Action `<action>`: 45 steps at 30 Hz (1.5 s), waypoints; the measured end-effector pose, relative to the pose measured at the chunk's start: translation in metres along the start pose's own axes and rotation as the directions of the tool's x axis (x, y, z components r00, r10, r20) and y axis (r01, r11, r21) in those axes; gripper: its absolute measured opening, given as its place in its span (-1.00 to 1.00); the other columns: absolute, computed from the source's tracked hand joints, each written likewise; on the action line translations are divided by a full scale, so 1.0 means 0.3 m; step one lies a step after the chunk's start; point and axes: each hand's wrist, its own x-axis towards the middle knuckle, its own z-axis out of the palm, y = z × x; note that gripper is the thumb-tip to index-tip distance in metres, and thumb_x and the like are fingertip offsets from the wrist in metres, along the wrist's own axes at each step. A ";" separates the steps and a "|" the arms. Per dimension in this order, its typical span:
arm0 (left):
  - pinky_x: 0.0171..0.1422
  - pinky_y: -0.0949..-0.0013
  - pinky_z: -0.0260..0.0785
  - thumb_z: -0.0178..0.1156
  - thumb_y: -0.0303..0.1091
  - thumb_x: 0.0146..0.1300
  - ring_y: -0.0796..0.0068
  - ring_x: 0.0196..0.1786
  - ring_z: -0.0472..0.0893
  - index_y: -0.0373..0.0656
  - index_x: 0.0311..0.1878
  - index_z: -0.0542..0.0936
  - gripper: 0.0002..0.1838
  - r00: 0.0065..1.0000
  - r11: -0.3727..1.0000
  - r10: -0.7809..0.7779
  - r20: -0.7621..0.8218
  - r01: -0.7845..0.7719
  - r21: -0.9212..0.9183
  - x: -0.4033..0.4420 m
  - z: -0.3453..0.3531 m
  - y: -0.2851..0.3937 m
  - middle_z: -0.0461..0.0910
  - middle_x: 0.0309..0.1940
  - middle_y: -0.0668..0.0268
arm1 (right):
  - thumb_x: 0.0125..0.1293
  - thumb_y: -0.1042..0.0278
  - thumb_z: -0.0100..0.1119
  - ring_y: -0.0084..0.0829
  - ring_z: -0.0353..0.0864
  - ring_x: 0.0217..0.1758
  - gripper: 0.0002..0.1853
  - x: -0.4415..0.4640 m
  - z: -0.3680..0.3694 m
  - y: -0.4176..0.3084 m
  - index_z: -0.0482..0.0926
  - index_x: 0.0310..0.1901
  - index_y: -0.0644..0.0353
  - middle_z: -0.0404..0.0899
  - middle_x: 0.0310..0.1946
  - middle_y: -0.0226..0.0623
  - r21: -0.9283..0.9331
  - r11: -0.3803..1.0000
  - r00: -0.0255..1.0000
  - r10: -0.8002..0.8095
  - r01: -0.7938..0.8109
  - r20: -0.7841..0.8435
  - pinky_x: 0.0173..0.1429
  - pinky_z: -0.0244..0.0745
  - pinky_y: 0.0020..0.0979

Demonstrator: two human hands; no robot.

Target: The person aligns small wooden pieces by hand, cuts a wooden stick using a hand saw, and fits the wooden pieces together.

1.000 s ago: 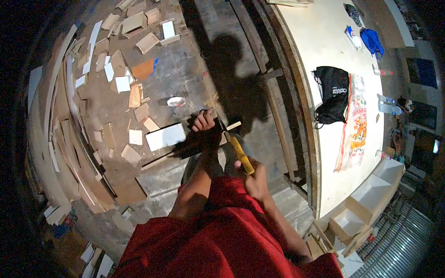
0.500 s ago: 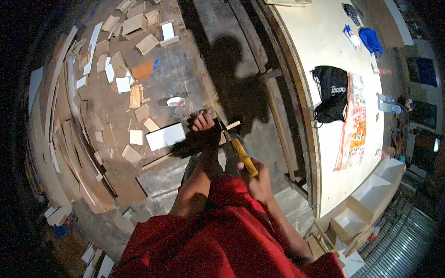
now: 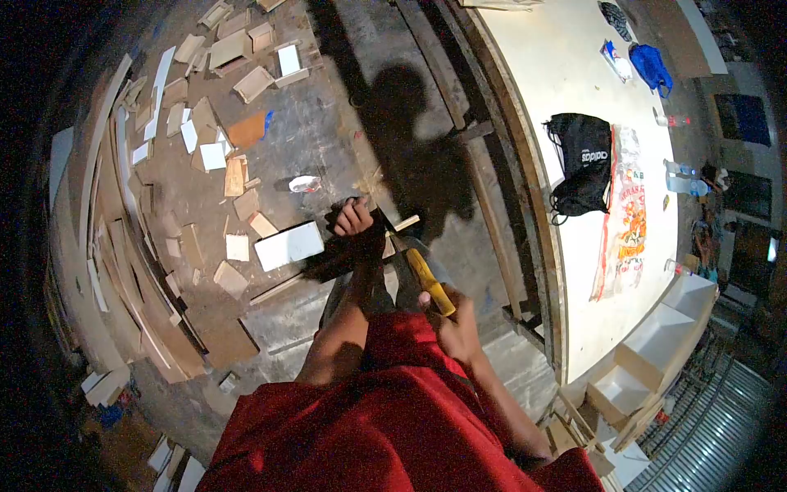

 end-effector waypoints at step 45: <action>-0.17 0.29 0.18 0.20 -0.24 0.36 0.44 -0.18 0.51 0.07 -0.22 0.52 -0.93 0.992 1.000 0.024 -0.125 -0.024 0.001 0.032 -0.032 -0.014 0.56 -0.18 0.47 | 0.43 0.03 0.22 -0.65 0.28 -0.42 -0.61 0.069 0.087 0.036 0.56 -0.19 0.31 0.38 -0.50 -0.56 0.027 0.990 0.989 -0.141 0.142 -0.046 -0.36 0.19 -0.48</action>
